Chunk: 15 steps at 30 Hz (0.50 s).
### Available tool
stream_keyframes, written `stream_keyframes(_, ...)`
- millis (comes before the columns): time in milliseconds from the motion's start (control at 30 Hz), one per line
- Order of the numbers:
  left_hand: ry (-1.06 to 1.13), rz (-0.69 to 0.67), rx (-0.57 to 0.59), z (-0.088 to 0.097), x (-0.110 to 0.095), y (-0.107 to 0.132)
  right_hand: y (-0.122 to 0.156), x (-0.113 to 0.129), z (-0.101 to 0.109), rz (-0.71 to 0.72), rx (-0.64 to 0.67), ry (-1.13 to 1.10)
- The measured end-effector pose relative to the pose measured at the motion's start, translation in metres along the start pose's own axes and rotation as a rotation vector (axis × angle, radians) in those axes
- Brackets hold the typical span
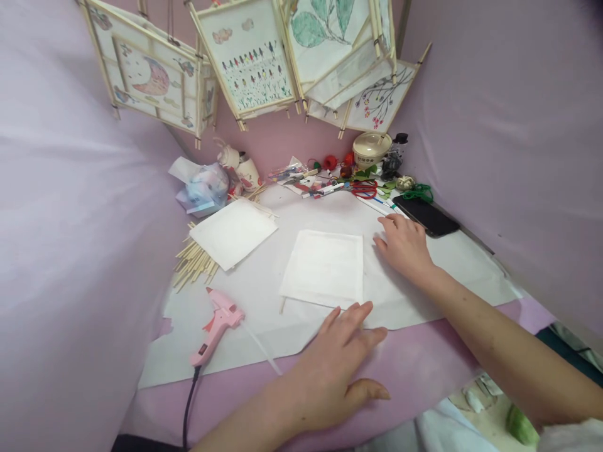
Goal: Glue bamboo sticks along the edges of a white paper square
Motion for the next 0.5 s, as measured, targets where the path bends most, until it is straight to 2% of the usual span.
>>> stream_keyframes(67,-0.034,0.091,-0.125,0.009,0.015,0.002,0.002,0.002,-0.002,-0.046,0.036,-0.112)
stream_keyframes(167,-0.119,0.407,-0.426,0.016,0.054,0.013,0.028,0.014,0.001,-0.052,0.179,-0.301)
stream_keyframes(200,-0.116,0.505,-0.478,0.017,0.066,0.016,0.040,0.021,0.004,-0.041,0.237,-0.335)
stream_keyframes(267,-0.045,0.604,-0.526,0.015,0.085,0.020,0.062,0.038,0.011,-0.008,0.342,-0.365)
stream_keyframes(333,0.050,0.627,-0.526,0.011,0.095,0.020,0.076,0.054,0.016,0.017,0.391,-0.337)
stream_keyframes(400,0.132,0.610,-0.539,0.007,0.095,0.018,0.076,0.063,0.016,0.023,0.388,-0.289)
stream_keyframes(500,0.368,0.514,-0.562,0.004,0.085,0.016,0.051,0.056,0.006,0.049,0.335,-0.309)
Point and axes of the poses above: each hand's wrist, its own y-axis away from the middle knuckle, its own z-axis out of the back of the hand, x = y × z, the point moved 1 cm from there along -y, towards the middle knuckle, and after that the axes turned 1 degree about x, right-handed, at the moved point
